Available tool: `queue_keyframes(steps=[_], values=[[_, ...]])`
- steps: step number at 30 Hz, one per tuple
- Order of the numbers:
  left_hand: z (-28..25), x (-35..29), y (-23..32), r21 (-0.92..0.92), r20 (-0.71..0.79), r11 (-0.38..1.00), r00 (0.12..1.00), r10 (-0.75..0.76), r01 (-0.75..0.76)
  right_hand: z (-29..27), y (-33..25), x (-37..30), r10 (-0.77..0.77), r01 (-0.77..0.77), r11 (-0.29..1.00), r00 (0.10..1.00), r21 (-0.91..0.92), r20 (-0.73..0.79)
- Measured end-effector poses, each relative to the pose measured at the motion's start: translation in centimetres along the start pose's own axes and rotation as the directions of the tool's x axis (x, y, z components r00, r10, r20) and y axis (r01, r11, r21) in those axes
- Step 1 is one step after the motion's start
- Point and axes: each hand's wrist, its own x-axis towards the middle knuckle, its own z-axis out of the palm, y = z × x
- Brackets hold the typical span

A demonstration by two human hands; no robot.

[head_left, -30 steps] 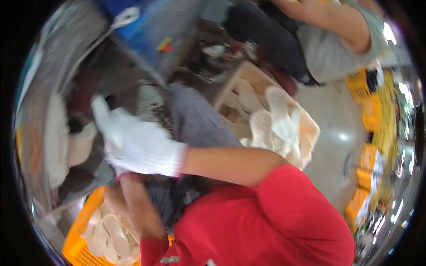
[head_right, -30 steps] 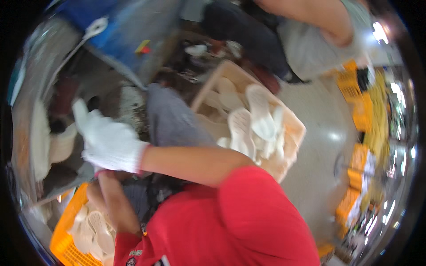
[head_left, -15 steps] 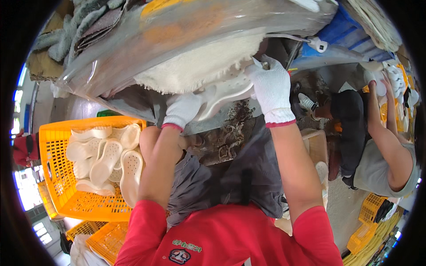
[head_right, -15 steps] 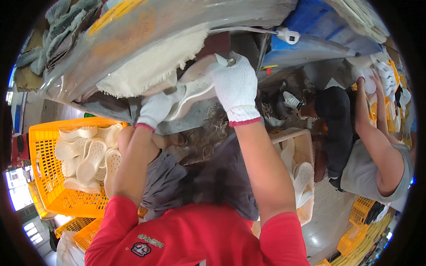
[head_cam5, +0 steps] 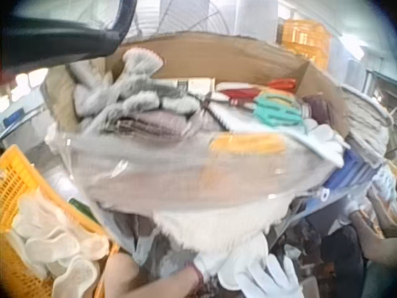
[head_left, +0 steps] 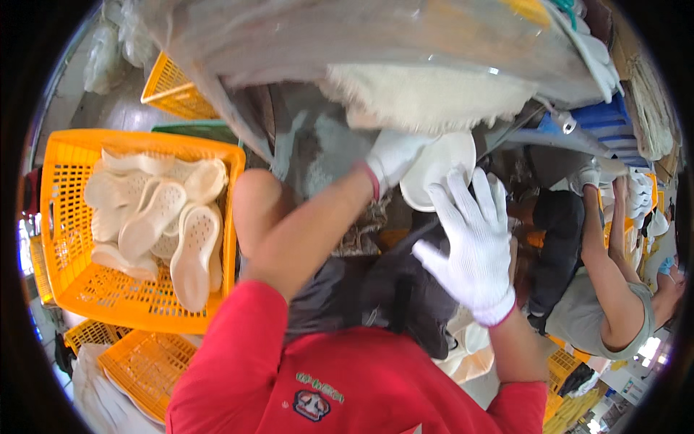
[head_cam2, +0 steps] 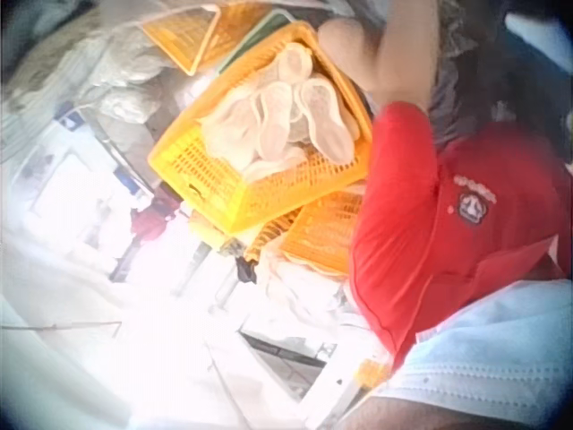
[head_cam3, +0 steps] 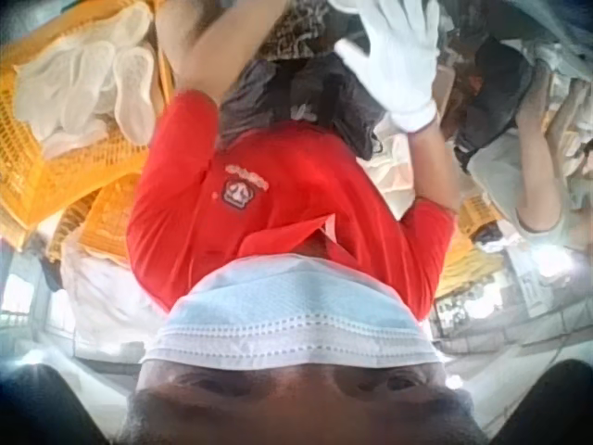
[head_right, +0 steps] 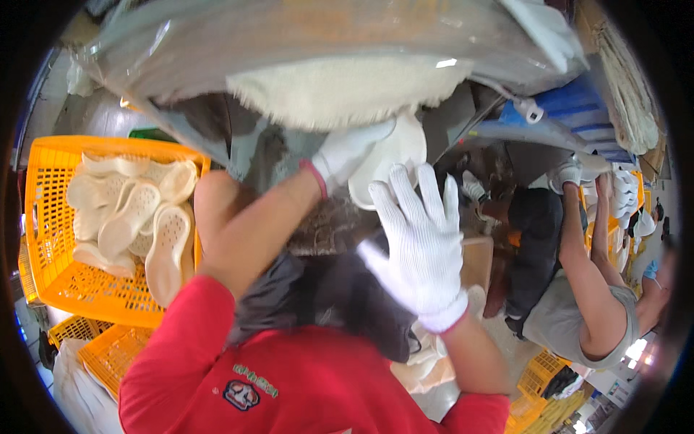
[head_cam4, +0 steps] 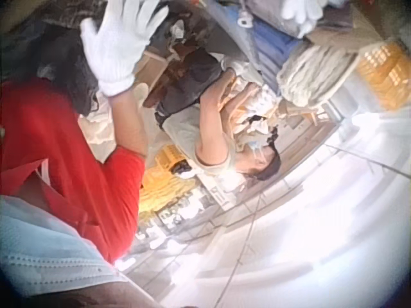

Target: The person repeatedly picks up white shoe insoles from a yellow basket, wipes them against a white fibrous pad, and places them back into the basket. The process is repeated continuously with both hands.

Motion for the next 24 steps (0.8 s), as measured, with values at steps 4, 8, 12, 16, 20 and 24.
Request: queue_keyframes(steps=[4, 8, 12, 16, 20, 24], values=[[-1.1, -4.4, 1.9, -0.157, 0.179, 0.947, 0.951, -0.253, 0.282, 3.0, 1.7, -0.3, -0.164, 0.163, 0.984, 0.986, -0.074, -0.013], [-0.7, -7.7, 4.5, -0.585, 0.073, 0.734, 0.924, -0.375, 0.344, 6.4, -3.6, -0.1, -0.212, 0.24, 0.968, 0.933, 0.067, -0.29], [-2.4, -3.9, 5.0, -0.263, -0.204, 0.964, 0.976, -0.077, 0.021, 8.3, -4.3, 4.9, -0.065, 0.089, 0.995, 0.926, 0.049, -0.372], [-4.5, -1.4, 3.9, -0.256, -0.215, 0.945, 0.942, -0.259, 0.201, 6.8, -4.8, 5.1, 0.075, -0.05, 0.994, 0.962, 0.102, -0.261], [-4.8, -2.6, 2.0, -0.068, -0.087, 0.994, 0.992, -0.094, 0.088, 8.1, -4.0, 5.9, 0.181, -0.108, 0.976, 0.886, 0.189, -0.427], [-4.2, -4.0, 0.3, 0.551, -0.333, 0.835, 0.912, 0.238, -0.016, 8.8, -3.8, 8.4, 0.117, -0.135, 0.989, 0.962, -0.06, -0.246]])
